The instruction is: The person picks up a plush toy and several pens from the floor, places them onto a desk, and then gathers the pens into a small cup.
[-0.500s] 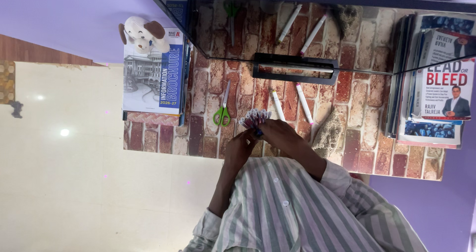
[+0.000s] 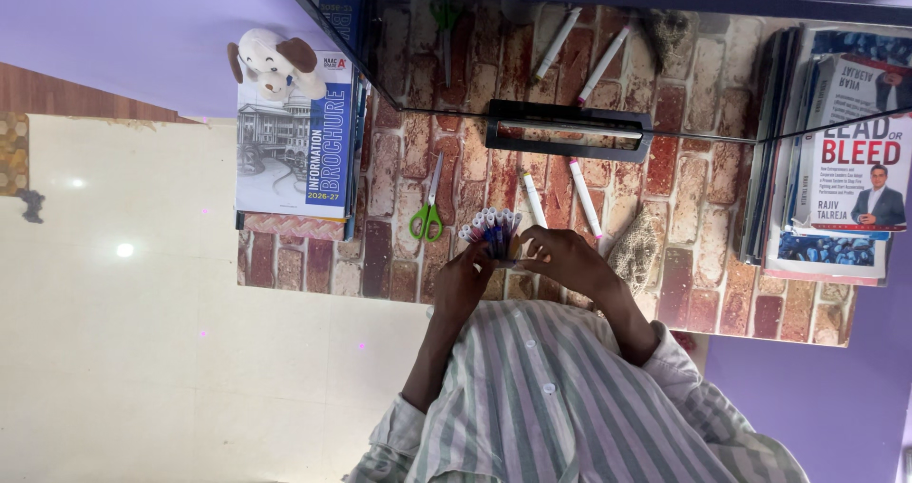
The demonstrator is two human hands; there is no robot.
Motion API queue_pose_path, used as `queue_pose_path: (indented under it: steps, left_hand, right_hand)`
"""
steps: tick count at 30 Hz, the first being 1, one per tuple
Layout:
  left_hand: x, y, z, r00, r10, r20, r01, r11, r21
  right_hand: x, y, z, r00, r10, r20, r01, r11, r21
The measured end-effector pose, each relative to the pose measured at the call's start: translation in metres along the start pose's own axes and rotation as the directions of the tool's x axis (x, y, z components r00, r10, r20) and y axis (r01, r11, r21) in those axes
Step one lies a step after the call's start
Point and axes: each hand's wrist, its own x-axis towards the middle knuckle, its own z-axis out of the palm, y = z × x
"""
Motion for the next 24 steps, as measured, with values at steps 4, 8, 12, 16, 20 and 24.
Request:
queue_pose_path:
  steps: [4,8,12,16,20,24]
  left_hand:
    - [0.0,-0.006,0.009,1.0,0.017,-0.014,-0.017,1.0,0.002]
    - [-0.002,-0.002,0.008,1.0,-0.008,0.006,0.009,1.0,-0.021]
    - [-0.001,0.006,0.002,1.0,-0.011,0.009,0.011,1.0,0.025]
    - [0.0,0.01,-0.002,0.997,-0.072,0.001,0.072,0.997,-0.019]
    - [-0.001,0.009,-0.001,0.999,-0.047,-0.013,0.047,0.999,-0.014]
    - [0.002,0.013,0.006,0.996,0.072,0.06,-0.067,0.994,-0.084]
  right_hand:
    - [-0.006,0.016,0.01,0.997,0.073,0.033,-0.067,0.986,-0.15]
    - [0.003,0.022,0.032,0.996,-0.055,-0.073,0.056,0.998,0.009]
    - [0.017,0.013,0.041,0.994,-0.043,-0.097,0.054,0.991,0.118]
    - [0.018,0.015,0.041,0.999,0.005,-0.05,0.001,0.994,0.112]
    - [0.008,0.039,0.032,1.0,-0.007,0.007,0.006,0.992,0.124]
    - [-0.008,0.074,0.019,0.994,0.095,0.052,-0.093,0.995,-0.047]
